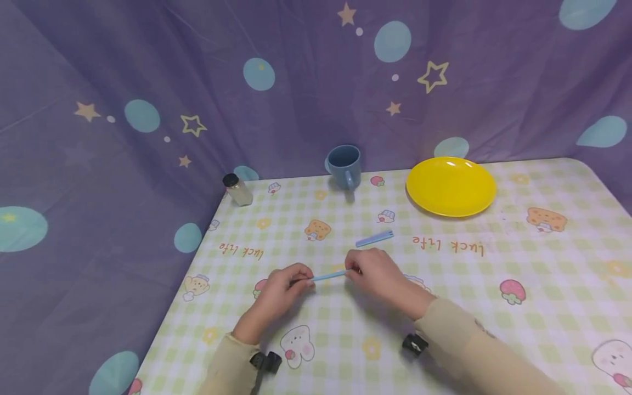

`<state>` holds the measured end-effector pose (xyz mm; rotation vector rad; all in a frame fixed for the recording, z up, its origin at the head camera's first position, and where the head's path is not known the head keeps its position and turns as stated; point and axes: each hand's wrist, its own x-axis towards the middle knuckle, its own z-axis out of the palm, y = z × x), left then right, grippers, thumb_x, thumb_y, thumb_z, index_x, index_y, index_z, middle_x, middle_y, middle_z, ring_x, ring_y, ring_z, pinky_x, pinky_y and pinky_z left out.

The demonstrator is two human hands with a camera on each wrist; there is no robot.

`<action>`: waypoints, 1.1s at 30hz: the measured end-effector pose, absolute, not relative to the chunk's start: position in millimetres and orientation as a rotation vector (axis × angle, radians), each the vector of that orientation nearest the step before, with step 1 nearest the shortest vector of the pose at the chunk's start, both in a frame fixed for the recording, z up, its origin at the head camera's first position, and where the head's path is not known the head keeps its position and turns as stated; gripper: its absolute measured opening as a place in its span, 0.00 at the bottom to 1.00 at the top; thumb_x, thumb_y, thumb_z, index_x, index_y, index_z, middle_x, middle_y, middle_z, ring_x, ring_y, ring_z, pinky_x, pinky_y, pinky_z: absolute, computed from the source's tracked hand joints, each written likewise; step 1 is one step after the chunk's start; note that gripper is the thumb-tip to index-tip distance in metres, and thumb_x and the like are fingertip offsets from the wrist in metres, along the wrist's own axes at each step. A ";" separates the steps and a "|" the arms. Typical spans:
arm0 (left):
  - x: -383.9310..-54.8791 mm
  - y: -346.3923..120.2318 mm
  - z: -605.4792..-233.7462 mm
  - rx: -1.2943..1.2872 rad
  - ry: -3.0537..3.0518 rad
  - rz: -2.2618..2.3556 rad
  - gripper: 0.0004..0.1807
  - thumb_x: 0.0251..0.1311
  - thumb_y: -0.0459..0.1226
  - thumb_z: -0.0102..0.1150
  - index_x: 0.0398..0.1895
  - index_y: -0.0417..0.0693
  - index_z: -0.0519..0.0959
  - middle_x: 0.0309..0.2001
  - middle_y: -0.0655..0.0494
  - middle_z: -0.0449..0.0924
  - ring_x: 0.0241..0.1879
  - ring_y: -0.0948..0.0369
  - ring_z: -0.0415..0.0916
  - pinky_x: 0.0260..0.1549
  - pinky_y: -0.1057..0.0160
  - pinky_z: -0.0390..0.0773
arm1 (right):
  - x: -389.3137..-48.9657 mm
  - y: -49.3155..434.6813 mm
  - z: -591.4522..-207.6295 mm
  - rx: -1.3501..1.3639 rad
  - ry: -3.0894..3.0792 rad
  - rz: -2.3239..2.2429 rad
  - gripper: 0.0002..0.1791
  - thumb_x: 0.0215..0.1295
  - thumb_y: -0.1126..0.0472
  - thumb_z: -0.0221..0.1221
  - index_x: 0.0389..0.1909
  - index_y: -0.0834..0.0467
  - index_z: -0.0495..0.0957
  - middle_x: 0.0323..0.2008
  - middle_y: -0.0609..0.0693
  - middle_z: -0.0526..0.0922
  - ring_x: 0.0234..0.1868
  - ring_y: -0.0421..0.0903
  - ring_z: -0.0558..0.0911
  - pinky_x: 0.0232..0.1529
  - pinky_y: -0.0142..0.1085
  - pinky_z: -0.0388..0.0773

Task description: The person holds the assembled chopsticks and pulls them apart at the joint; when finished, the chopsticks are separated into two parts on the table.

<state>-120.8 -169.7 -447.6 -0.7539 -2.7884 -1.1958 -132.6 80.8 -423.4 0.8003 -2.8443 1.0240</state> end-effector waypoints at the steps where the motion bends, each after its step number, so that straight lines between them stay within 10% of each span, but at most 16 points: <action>1: -122.1 -164.5 -446.6 -0.776 -2.777 -1.222 0.02 0.61 0.33 0.63 0.35 0.48 0.80 0.29 0.60 0.85 0.29 0.63 0.81 0.33 0.67 0.77 | -132.3 84.3 -421.5 0.810 -2.840 1.033 0.08 0.59 0.62 0.68 0.26 0.50 0.78 0.22 0.37 0.75 0.23 0.36 0.70 0.29 0.34 0.70; 23: -135.1 -93.4 -436.1 -1.045 -2.708 -1.342 0.04 0.65 0.32 0.60 0.39 0.48 0.82 0.35 0.59 0.86 0.33 0.67 0.82 0.33 0.74 0.75 | -121.3 128.4 -421.3 0.987 -2.644 0.890 0.09 0.59 0.66 0.66 0.38 0.49 0.87 0.36 0.41 0.86 0.32 0.38 0.83 0.31 0.35 0.77; 33: -135.3 -83.7 -442.1 -1.031 -2.631 -1.442 0.05 0.65 0.32 0.59 0.40 0.44 0.83 0.34 0.57 0.86 0.33 0.57 0.84 0.34 0.74 0.75 | -118.8 135.5 -425.0 0.971 -2.596 0.873 0.12 0.59 0.68 0.65 0.41 0.49 0.87 0.26 0.37 0.80 0.20 0.29 0.67 0.21 0.28 0.66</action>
